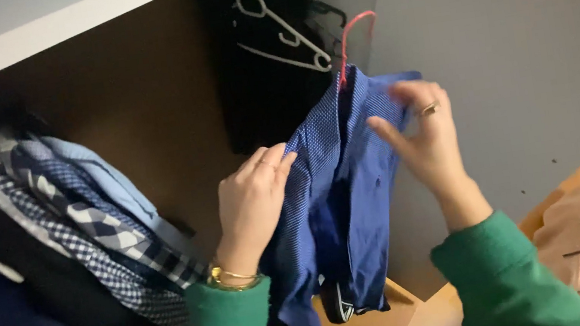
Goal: The person repeatedly removes shirts and tops from hangers in a wardrobe and places them on a bed. The person handles each garment one at a time, taking it off the hanger and laying it on the growing pile on the bed.
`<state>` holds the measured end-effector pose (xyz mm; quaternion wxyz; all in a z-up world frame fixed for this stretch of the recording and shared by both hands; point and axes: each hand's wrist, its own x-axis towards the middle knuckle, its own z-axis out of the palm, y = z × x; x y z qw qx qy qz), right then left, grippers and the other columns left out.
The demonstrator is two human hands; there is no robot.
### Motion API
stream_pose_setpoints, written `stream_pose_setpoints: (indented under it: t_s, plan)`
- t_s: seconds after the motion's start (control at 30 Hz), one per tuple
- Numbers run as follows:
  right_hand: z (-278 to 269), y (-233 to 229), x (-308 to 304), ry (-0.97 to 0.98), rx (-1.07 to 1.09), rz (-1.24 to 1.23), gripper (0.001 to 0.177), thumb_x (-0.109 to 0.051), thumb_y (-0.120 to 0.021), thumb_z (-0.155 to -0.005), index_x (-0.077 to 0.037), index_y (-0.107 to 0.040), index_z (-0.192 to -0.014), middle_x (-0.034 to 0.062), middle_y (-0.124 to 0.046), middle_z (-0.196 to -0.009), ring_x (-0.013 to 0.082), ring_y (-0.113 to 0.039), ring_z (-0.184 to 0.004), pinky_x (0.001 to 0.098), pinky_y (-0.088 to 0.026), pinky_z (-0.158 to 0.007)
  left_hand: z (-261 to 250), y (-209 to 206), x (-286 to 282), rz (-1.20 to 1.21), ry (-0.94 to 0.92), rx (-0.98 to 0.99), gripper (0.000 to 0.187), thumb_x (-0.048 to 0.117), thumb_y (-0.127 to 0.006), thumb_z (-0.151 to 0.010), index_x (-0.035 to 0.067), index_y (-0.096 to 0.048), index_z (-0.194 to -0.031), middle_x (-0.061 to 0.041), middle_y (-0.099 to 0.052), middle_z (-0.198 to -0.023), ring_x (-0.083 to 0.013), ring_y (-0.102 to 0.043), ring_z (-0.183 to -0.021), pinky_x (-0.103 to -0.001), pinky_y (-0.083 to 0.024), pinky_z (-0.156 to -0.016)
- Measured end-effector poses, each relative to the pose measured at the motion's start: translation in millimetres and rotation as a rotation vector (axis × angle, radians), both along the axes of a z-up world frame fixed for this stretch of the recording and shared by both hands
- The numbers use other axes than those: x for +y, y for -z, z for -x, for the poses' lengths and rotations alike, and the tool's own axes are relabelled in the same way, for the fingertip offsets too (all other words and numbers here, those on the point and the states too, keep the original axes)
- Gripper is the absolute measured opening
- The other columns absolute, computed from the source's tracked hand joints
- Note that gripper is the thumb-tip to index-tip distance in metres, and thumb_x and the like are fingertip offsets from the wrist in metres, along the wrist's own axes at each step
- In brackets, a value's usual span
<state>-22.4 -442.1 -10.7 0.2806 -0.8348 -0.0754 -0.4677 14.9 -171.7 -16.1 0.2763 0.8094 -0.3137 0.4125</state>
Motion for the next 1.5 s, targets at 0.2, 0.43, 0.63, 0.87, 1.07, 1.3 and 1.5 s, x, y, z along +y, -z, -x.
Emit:
stream_pose_setpoints:
  t_s: [0.2, 0.43, 0.63, 0.87, 1.07, 1.3, 1.5]
  plan:
    - [23, -21, -35, 0.040, 0.099, 0.223, 0.032, -0.019, -0.077, -0.099, -0.001, -0.068, -0.124, 0.0186, -0.063, -0.107, 0.0419, -0.060, -0.111, 0.0516, -0.045, -0.098, -25, -15, 5, -0.028, 0.131, -0.103, 0.014, 0.030, -0.071, -0.100, 0.021, -0.074, -0.110, 0.004, -0.067, -0.080, -0.0191, -0.071, -0.078, -0.032, -0.057, -0.065]
    - [84, -22, -39, -0.082, 0.050, 0.042, 0.008, -0.001, -0.079, -0.093, 0.002, -0.073, -0.097, 0.0094, -0.061, -0.074, 0.0222, -0.058, -0.064, 0.0337, -0.051, -0.063, -52, -21, -40, 0.123, 0.297, -0.158, 0.013, 0.021, -0.066, -0.104, 0.020, -0.071, -0.116, 0.008, -0.063, -0.094, -0.0157, -0.062, -0.093, -0.037, -0.042, -0.098]
    - [147, -14, -22, 0.137, 0.109, -0.211, 0.006, -0.005, -0.071, -0.099, -0.002, -0.075, -0.097, 0.0068, -0.052, -0.071, 0.0140, -0.057, -0.068, 0.0302, -0.046, -0.059, -42, 5, -125, 0.277, 0.408, -0.109, 0.049, 0.012, -0.064, -0.106, 0.015, -0.049, -0.153, -0.014, -0.035, -0.165, -0.0354, -0.031, -0.153, -0.060, -0.009, -0.124]
    - [221, 9, -4, 0.367, 0.131, -0.408, 0.013, -0.004, -0.071, -0.095, -0.001, -0.078, -0.104, 0.0097, -0.064, -0.075, 0.0158, -0.066, -0.080, 0.0316, -0.050, -0.073, -14, 44, -208, 0.273, 0.752, 0.051, 0.071, 0.012, -0.063, -0.106, 0.011, -0.026, -0.166, -0.020, -0.010, -0.174, -0.0422, -0.004, -0.161, -0.064, 0.002, -0.125]
    - [292, 13, 27, 0.692, 0.084, -0.568, 0.013, -0.009, -0.063, -0.100, -0.003, -0.070, -0.091, 0.0013, -0.063, -0.086, 0.0120, -0.055, -0.084, 0.0251, -0.044, -0.080, 53, 43, -277, 0.156, 0.979, 0.079, 0.050, 0.029, -0.050, -0.112, 0.016, -0.035, -0.158, -0.019, -0.023, -0.171, -0.0419, -0.019, -0.163, -0.068, -0.014, -0.132]
    - [372, 10, 53, 1.037, -0.049, -0.629, 0.015, -0.009, -0.063, -0.102, -0.002, -0.069, -0.090, 0.0013, -0.059, -0.084, 0.0133, -0.051, -0.083, 0.0268, -0.041, -0.079, 166, 36, -350, 0.141, 1.344, 0.121, 0.043, 0.027, -0.054, -0.109, 0.014, -0.041, -0.149, -0.020, -0.031, -0.166, -0.0423, -0.028, -0.159, -0.066, -0.015, -0.131]
    - [452, 16, 70, 1.355, -0.167, -0.719, 0.014, -0.010, -0.064, -0.103, 0.000, -0.072, -0.097, 0.0032, -0.065, -0.094, 0.0117, -0.056, -0.091, 0.0256, -0.044, -0.078, 291, 36, -395, 0.160, 1.653, 0.140, 0.045, 0.023, -0.060, -0.107, 0.015, -0.043, -0.148, -0.016, -0.036, -0.164, -0.0393, -0.035, -0.157, -0.062, -0.015, -0.133]
